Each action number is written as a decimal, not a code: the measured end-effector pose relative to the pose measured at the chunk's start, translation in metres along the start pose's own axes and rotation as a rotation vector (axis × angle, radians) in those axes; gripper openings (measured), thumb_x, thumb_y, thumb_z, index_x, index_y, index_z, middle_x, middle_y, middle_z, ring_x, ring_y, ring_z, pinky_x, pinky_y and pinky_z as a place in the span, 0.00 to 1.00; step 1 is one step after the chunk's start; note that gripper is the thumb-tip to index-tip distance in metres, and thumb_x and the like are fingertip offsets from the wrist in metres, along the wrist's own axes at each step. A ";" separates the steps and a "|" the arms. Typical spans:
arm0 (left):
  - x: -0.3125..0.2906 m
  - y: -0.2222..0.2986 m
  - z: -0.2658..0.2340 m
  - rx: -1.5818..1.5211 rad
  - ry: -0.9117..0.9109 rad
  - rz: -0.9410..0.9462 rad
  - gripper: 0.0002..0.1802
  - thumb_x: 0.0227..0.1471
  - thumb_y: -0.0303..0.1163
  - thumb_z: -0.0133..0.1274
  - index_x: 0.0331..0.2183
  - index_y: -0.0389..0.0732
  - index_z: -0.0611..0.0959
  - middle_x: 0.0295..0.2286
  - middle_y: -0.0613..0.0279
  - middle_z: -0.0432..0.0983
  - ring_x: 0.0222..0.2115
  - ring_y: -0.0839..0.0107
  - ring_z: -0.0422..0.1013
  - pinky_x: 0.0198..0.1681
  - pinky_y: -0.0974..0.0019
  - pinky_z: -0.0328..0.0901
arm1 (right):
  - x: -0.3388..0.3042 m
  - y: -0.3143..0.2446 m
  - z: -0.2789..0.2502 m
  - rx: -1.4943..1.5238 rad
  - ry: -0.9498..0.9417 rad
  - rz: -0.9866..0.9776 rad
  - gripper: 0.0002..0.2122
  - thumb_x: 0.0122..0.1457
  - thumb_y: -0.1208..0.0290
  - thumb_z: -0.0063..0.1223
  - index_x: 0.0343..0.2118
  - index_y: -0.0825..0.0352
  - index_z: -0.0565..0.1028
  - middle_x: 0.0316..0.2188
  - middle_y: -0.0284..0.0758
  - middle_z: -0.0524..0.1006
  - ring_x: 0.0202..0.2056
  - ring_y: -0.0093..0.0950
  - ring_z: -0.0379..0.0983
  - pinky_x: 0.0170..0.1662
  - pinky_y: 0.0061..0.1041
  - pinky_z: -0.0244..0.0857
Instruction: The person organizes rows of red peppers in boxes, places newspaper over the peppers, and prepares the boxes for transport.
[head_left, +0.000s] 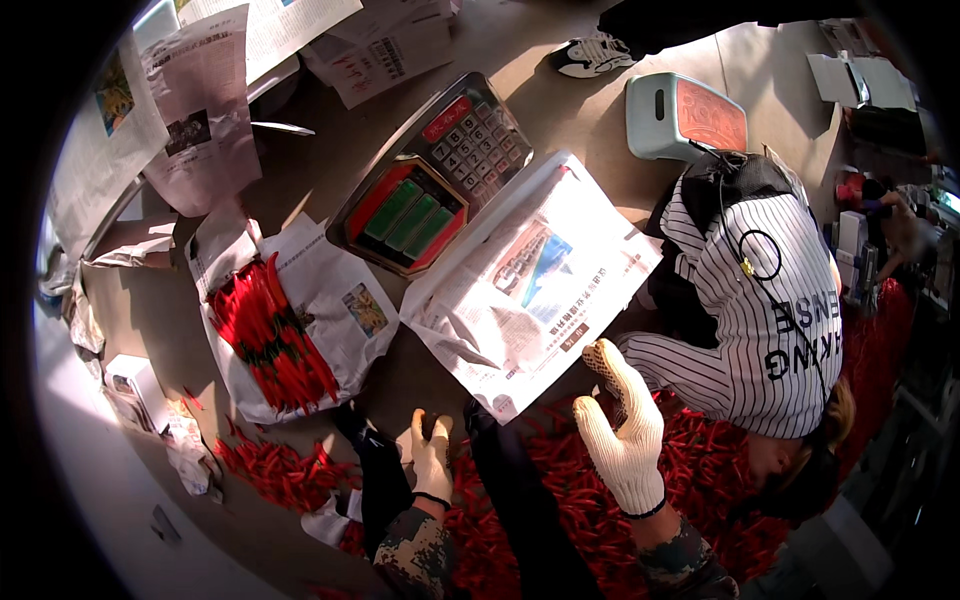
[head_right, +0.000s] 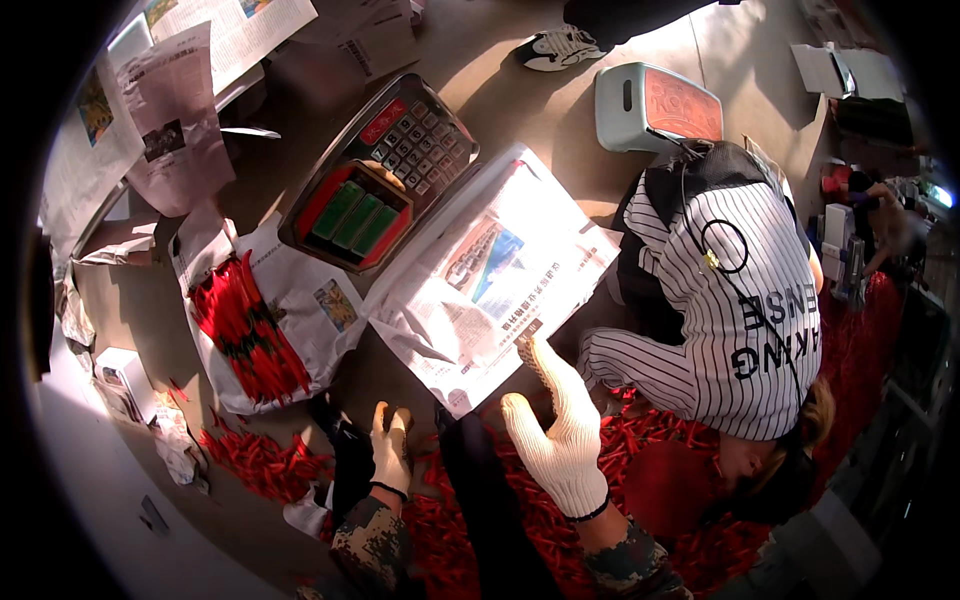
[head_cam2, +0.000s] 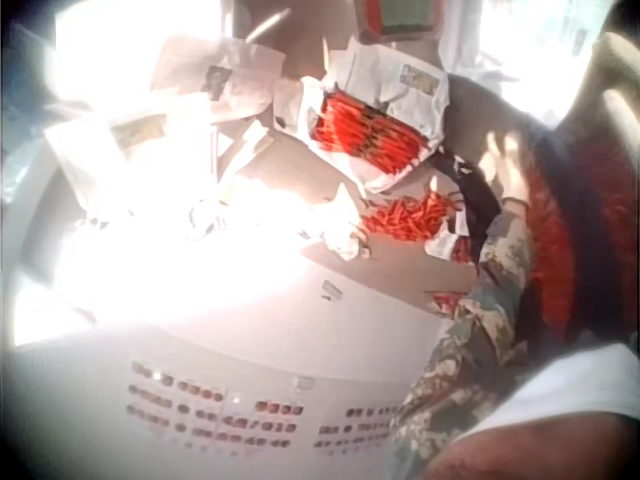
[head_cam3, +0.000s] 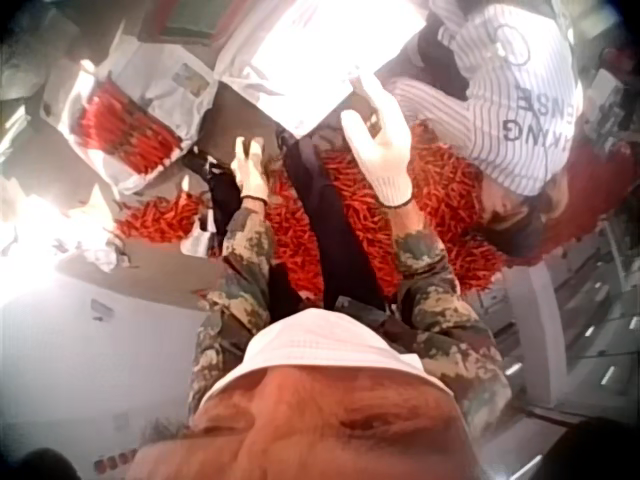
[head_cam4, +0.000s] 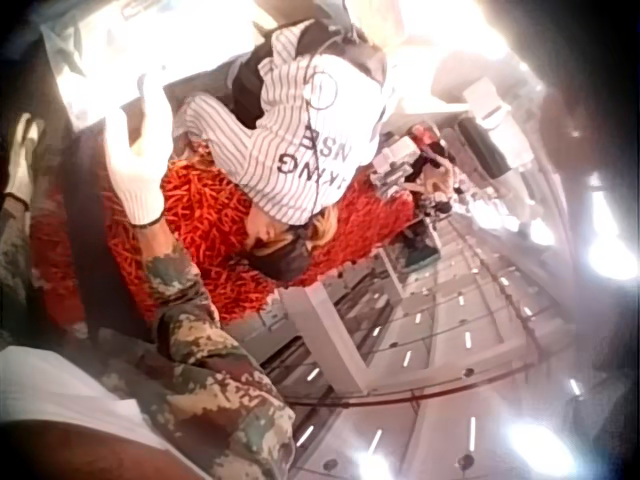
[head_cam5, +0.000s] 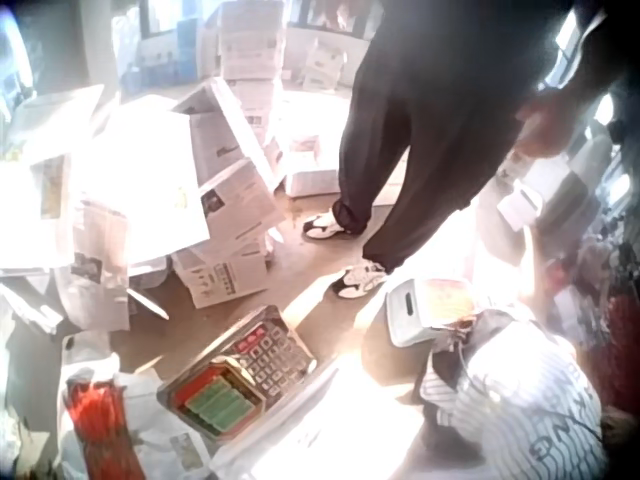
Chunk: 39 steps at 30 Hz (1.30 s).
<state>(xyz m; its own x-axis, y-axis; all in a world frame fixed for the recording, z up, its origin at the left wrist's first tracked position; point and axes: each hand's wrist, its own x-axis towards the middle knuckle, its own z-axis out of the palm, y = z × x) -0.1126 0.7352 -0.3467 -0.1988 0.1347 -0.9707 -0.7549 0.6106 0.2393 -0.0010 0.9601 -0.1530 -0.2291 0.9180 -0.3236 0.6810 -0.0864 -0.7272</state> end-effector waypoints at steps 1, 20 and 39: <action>-0.002 0.002 0.004 0.005 0.019 -0.022 0.44 0.64 0.37 0.64 0.75 0.44 0.65 0.57 0.56 0.74 0.52 0.65 0.72 0.54 0.63 0.70 | -0.002 0.001 -0.002 -0.078 -0.012 -0.030 0.29 0.61 0.78 0.69 0.66 0.76 0.74 0.61 0.51 0.80 0.63 0.42 0.78 0.69 0.39 0.68; -0.120 0.002 0.041 0.097 -0.260 0.008 0.32 0.63 0.36 0.65 0.66 0.47 0.75 0.37 0.59 0.76 0.32 0.64 0.74 0.32 0.62 0.70 | -0.150 -0.133 0.049 -0.565 -0.872 -0.177 0.32 0.67 0.58 0.58 0.70 0.68 0.66 0.31 0.45 0.85 0.35 0.50 0.84 0.38 0.50 0.76; -0.144 -0.036 -0.046 0.213 -0.141 -0.127 0.40 0.58 0.39 0.66 0.67 0.37 0.75 0.56 0.47 0.79 0.48 0.52 0.80 0.47 0.53 0.78 | -0.257 -0.064 0.001 -0.726 -0.997 0.093 0.30 0.65 0.62 0.58 0.69 0.65 0.69 0.57 0.58 0.79 0.51 0.49 0.82 0.54 0.47 0.77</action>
<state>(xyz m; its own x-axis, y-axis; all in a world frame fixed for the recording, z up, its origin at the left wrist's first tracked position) -0.0860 0.6579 -0.2149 -0.0106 0.1447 -0.9894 -0.6170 0.7777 0.1203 0.0134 0.7294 -0.0236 -0.3726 0.1968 -0.9069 0.8780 0.3913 -0.2758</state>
